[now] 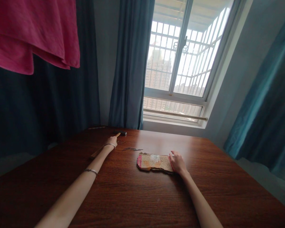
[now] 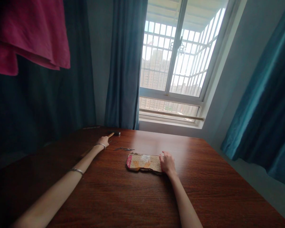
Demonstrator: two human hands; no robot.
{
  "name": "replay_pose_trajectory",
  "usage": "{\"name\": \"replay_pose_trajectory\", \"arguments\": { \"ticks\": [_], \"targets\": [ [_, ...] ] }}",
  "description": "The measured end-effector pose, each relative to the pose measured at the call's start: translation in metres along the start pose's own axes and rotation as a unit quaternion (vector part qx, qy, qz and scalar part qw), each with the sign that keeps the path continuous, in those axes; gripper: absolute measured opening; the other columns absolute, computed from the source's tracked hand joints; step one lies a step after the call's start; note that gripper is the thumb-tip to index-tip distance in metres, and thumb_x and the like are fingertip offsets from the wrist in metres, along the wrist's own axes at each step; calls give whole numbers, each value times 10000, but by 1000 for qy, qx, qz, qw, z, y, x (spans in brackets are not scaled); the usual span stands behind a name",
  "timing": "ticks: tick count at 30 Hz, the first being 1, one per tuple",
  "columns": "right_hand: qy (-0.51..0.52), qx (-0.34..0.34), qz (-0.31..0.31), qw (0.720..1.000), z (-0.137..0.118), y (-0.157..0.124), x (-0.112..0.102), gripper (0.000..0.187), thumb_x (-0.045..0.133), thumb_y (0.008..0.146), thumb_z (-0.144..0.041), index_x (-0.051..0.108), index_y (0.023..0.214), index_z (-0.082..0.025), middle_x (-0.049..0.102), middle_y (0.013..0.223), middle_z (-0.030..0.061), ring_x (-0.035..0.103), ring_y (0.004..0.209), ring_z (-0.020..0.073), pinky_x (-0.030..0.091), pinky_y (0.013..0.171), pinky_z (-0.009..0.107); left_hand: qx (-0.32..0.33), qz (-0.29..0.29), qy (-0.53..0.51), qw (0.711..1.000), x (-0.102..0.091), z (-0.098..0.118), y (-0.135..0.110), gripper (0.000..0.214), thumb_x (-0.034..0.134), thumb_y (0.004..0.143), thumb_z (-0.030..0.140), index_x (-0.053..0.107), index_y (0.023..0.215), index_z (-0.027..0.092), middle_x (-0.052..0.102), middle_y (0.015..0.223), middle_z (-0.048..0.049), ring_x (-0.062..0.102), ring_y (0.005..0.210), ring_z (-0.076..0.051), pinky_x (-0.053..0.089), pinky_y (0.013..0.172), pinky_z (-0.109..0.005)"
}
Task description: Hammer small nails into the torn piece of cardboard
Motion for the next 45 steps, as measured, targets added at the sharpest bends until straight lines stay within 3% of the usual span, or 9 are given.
{"name": "replay_pose_trajectory", "arguments": {
  "ticks": [5,10,16,19,21,23,26,34,45],
  "targets": [
    [24,-1,7,1000,2,0,3,393,385,814,-367,573,1086,-155,602,1098,125,539,1012,228,375,848,313,12,-9,-8,1000,-5,-3,0,398,608,635,116,599,1031,78,631,982,-173,602,910,-254,462,750,-278],
    [70,-8,24,997,4,2,5,357,433,785,-337,606,1040,-156,619,1056,134,552,983,236,379,859,327,15,-45,-75,996,-11,-4,-7,351,598,634,127,601,978,54,657,704,-116,628,588,-200,470,556,-252],
    [165,-29,69,983,-2,2,-5,334,437,778,-332,633,978,-150,617,1015,138,527,997,247,364,899,358,104,-82,-207,969,-27,32,-24,153,563,688,239,627,722,104,575,493,-21,564,465,-130,424,461,-200],
    [233,-32,65,970,-13,0,-6,323,451,770,-367,652,922,-165,636,955,115,569,884,229,445,781,343,226,-129,-386,885,-34,70,-48,218,585,683,316,598,741,106,541,474,12,513,417,-102,401,422,-196],
    [285,-31,46,957,-23,-2,-2,332,464,762,-403,662,900,-175,658,888,91,593,769,206,483,657,314,268,-159,-454,835,-34,97,-70,250,607,664,340,584,741,103,542,497,15,473,383,-83,388,398,-200],
    [335,-28,18,942,-36,-6,5,363,475,751,-442,671,896,-173,675,813,72,600,683,189,487,554,284,303,-199,-483,797,-29,121,-94,261,619,658,345,574,726,97,541,499,6,463,369,-83,369,377,-204],
    [396,-16,-18,918,-55,-13,14,411,493,732,-481,678,897,-154,678,721,58,587,567,165,460,444,249,323,-235,-502,767,-17,147,-123,257,613,670,347,565,706,97,522,465,5,464,357,-92,343,357,-202],
    [479,1,-37,877,-79,-18,16,388,555,694,-492,693,859,-169,673,732,49,596,628,167,473,496,236,369,-254,-438,779,1,162,-154,332,583,685,431,619,719,103,503,476,26,457,394,-73,328,391,-176],
    [488,-10,-28,872,-77,-19,19,349,583,682,-471,705,835,-182,701,788,62,616,706,205,486,538,274,357,-263,-458,771,-2,163,-154,311,628,646,385,654,756,96,553,523,5,507,460,-98,377,436,-195]
  ]
}}
Point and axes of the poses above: each hand's wrist, its own y-axis towards the middle knuckle, its own x-axis out of the palm, z = x × y, the point moved 2 cm from there along y, towards the middle knuckle
